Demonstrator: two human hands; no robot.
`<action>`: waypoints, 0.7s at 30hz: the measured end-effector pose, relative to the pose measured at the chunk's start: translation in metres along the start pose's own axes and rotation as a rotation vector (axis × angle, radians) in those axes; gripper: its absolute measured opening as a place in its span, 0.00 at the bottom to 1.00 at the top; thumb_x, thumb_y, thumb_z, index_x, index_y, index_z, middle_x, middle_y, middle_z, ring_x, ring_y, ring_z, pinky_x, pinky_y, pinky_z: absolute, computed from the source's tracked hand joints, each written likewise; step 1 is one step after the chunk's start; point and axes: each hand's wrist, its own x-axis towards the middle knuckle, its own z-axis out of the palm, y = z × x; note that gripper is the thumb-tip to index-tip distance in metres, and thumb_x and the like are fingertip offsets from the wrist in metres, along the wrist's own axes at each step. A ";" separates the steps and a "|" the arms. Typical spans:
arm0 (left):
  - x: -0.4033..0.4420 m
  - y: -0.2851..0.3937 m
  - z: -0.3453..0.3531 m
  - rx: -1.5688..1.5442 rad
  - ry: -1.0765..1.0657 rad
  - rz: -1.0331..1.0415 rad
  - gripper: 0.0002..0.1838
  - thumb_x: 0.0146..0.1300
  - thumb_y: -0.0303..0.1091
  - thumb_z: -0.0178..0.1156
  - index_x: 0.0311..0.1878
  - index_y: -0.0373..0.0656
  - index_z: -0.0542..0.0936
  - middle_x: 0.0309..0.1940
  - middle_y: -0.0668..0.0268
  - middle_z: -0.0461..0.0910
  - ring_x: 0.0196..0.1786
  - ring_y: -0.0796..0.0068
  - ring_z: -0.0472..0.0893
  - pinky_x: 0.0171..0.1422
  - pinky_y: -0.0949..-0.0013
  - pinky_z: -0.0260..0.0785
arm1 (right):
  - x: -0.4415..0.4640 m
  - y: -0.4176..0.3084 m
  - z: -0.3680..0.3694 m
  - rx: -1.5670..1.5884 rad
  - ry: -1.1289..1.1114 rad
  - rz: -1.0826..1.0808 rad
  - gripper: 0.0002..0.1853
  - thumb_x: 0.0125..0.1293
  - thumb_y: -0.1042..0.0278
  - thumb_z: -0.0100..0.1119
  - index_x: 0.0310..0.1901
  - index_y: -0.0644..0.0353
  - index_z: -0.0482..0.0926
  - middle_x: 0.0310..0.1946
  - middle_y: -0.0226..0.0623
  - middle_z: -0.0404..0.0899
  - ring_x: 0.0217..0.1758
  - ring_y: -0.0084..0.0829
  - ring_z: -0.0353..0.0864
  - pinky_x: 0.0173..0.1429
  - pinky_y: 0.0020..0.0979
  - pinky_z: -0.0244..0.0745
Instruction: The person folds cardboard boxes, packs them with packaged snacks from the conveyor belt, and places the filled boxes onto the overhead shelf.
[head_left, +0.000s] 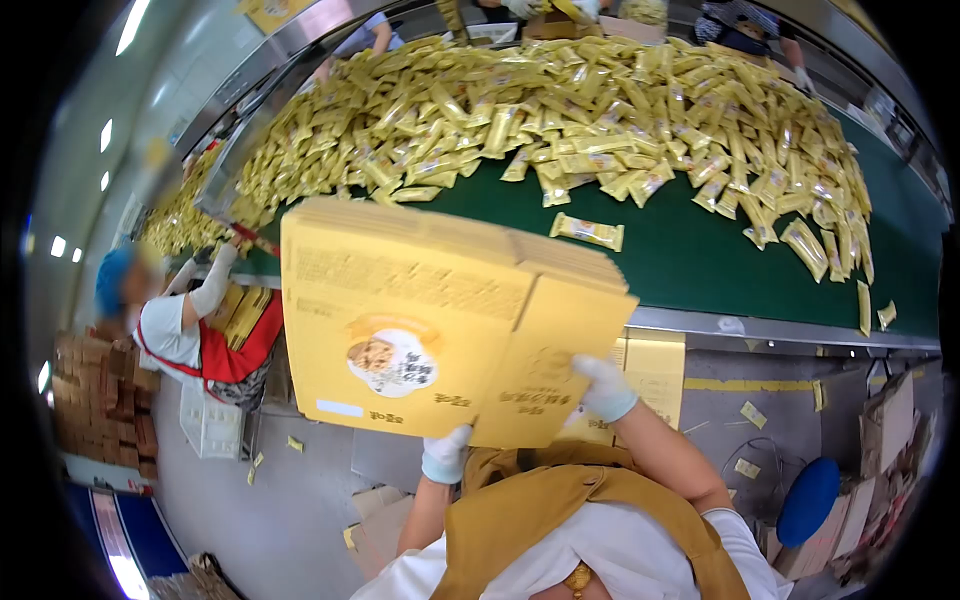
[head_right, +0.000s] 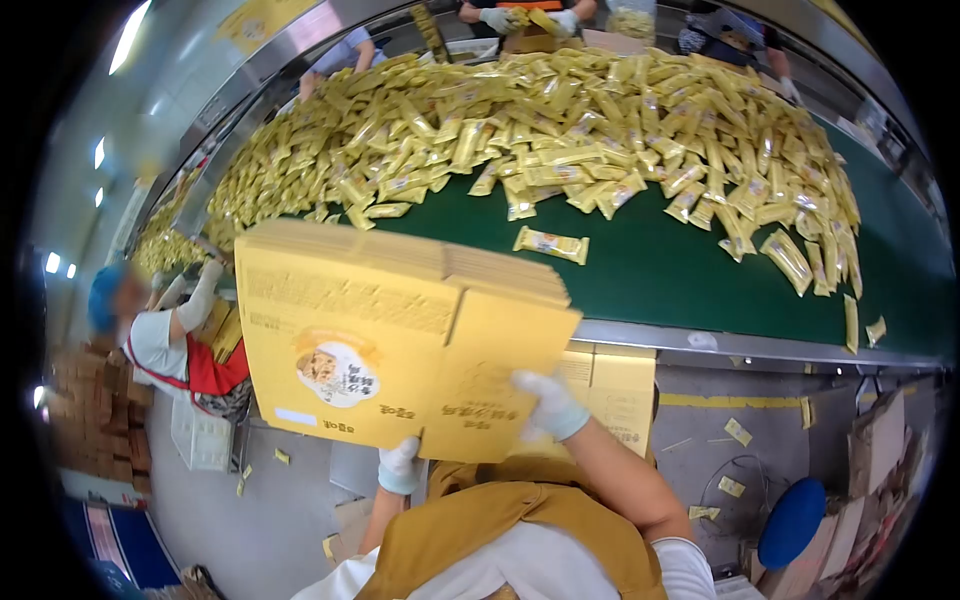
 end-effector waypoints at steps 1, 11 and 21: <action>0.006 0.009 0.010 0.258 -0.145 0.126 0.49 0.55 0.38 0.78 0.76 0.41 0.62 0.70 0.60 0.71 0.69 0.63 0.74 0.72 0.57 0.68 | -0.007 -0.017 -0.009 0.008 0.019 -0.121 0.30 0.67 0.63 0.60 0.69 0.61 0.70 0.63 0.43 0.77 0.64 0.40 0.78 0.67 0.42 0.74; 0.139 0.043 0.073 -0.129 -0.572 -0.362 0.51 0.69 0.72 0.49 0.78 0.34 0.58 0.74 0.51 0.66 0.74 0.61 0.69 0.75 0.58 0.65 | -0.128 -0.125 -0.098 -0.160 0.373 -0.357 0.31 0.66 0.62 0.63 0.68 0.69 0.70 0.60 0.46 0.80 0.61 0.39 0.81 0.62 0.39 0.79; 0.172 0.033 0.131 0.399 -0.519 0.001 0.40 0.57 0.37 0.75 0.69 0.36 0.68 0.63 0.61 0.76 0.64 0.71 0.74 0.69 0.64 0.68 | -0.134 -0.197 -0.060 -0.654 0.407 -0.580 0.33 0.58 0.61 0.73 0.62 0.68 0.74 0.54 0.38 0.82 0.54 0.30 0.82 0.58 0.33 0.78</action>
